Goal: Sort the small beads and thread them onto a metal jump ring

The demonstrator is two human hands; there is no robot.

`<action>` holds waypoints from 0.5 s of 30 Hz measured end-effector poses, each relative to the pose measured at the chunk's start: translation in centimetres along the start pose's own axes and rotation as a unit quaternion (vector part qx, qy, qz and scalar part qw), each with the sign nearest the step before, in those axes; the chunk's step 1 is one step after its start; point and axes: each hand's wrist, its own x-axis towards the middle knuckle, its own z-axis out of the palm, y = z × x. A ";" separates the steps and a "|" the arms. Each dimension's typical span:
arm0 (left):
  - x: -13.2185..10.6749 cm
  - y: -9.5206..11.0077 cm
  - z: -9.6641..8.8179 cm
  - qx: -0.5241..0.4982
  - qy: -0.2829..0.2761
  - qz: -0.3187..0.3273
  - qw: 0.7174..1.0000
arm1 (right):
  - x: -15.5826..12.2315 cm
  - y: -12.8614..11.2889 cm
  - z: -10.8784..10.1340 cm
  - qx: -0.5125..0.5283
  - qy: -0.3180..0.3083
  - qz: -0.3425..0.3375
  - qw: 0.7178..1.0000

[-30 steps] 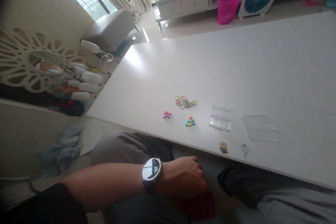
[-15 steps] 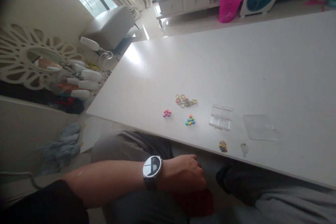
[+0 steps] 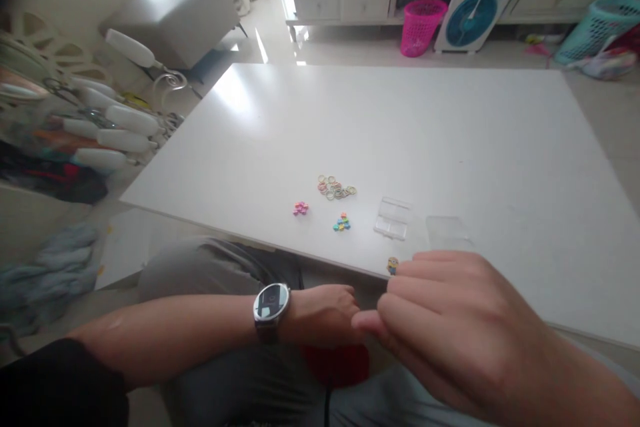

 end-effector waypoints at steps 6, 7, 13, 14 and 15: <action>-0.2 0.5 -0.3 -0.006 0.020 0.010 1.000 | 0.6 0.7 0.4 -0.013 -0.011 0.023 1.000; -0.2 0.5 -0.4 -0.010 0.024 0.015 1.000 | 0.8 0.7 0.5 -0.015 -0.020 0.029 0.999; 0.0 0.2 -1.2 -0.014 0.060 0.039 0.997 | 1.1 0.7 0.4 -0.017 -0.047 0.037 0.998; 0.0 0.3 -1.2 -0.011 0.070 0.026 0.997 | 1.1 0.7 0.4 -0.017 -0.048 0.037 0.998; 0.0 0.3 -1.2 -0.008 0.079 -0.006 0.997 | 1.1 0.7 0.4 -0.017 -0.049 0.037 0.998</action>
